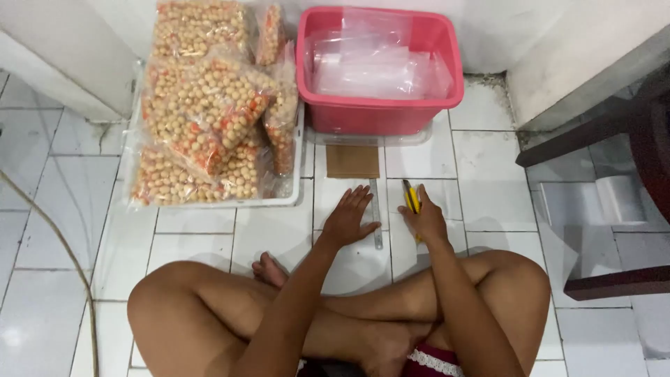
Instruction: Cutting plastic bags using a utility knife and a ruler on the floor.
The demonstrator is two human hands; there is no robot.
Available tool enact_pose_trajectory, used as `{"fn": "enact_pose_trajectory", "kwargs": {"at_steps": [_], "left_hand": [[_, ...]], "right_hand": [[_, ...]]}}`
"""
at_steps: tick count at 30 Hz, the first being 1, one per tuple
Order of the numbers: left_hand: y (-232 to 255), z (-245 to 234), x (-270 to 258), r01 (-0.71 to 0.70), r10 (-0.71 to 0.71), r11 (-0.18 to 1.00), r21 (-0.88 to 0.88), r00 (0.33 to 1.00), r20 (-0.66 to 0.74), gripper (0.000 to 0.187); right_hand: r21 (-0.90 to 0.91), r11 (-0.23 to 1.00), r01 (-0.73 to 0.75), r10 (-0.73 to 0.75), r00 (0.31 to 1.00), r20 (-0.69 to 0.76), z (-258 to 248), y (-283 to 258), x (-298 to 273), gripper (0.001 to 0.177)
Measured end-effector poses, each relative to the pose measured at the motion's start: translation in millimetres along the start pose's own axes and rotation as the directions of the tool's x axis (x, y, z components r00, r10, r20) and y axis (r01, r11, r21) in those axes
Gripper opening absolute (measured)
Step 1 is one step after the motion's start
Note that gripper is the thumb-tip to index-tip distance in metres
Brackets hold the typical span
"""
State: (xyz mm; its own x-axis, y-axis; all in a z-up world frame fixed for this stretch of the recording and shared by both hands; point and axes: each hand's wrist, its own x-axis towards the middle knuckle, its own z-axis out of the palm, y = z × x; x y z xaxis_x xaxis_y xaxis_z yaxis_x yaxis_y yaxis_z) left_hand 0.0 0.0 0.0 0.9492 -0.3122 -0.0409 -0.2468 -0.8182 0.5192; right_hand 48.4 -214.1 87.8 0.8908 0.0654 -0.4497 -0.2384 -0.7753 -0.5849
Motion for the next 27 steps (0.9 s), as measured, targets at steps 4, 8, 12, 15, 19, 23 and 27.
{"fn": "enact_pose_trajectory", "kwargs": {"at_steps": [4, 8, 12, 15, 19, 23, 27], "left_hand": [[5.4, -4.6, -3.1, 0.112, -0.112, 0.994, -0.012, 0.994, -0.014, 0.068], [-9.5, 17.4, -1.7, 0.144, -0.147, 0.989, -0.031, 0.97, -0.195, 0.041], [-21.7, 26.7, -6.2, 0.114, -0.136, 0.99, -0.084, 0.935, -0.328, 0.034], [-22.6, 19.3, -11.5, 0.068, -0.081, 0.996, -0.052, 0.938, -0.338, 0.039], [-14.6, 4.7, -13.2, 0.159, -0.115, 0.986, 0.05, 0.866, -0.487, 0.045], [-23.0, 9.8, -20.1, 0.434, -0.346, 0.901, -0.013, 0.7, -0.625, 0.072], [-19.6, -13.4, -20.0, 0.633, -0.622, 0.773, -0.04, 0.746, -0.237, 0.09]], "right_hand": [[-0.064, 0.998, -0.016, 0.013, 0.999, -0.045, -2.8, 2.7, 0.8, 0.082], [-0.012, 0.999, -0.035, 0.034, 0.998, -0.058, -7.2, 1.1, -5.4, 0.08], [0.014, 0.999, -0.041, 0.042, 0.995, -0.09, -6.4, 22.6, 6.8, 0.083], [0.005, 0.999, -0.037, 0.037, 0.998, -0.06, -10.1, 13.7, 0.4, 0.086], [-0.016, 0.999, -0.033, 0.033, 0.998, -0.049, -11.1, 13.8, 1.4, 0.084], [0.005, 0.999, -0.044, 0.044, 0.993, -0.112, -9.0, 3.4, -5.9, 0.082], [0.003, 1.0, 0.013, -0.013, 0.98, -0.196, 1.1, 18.1, 10.2, 0.077]]}}
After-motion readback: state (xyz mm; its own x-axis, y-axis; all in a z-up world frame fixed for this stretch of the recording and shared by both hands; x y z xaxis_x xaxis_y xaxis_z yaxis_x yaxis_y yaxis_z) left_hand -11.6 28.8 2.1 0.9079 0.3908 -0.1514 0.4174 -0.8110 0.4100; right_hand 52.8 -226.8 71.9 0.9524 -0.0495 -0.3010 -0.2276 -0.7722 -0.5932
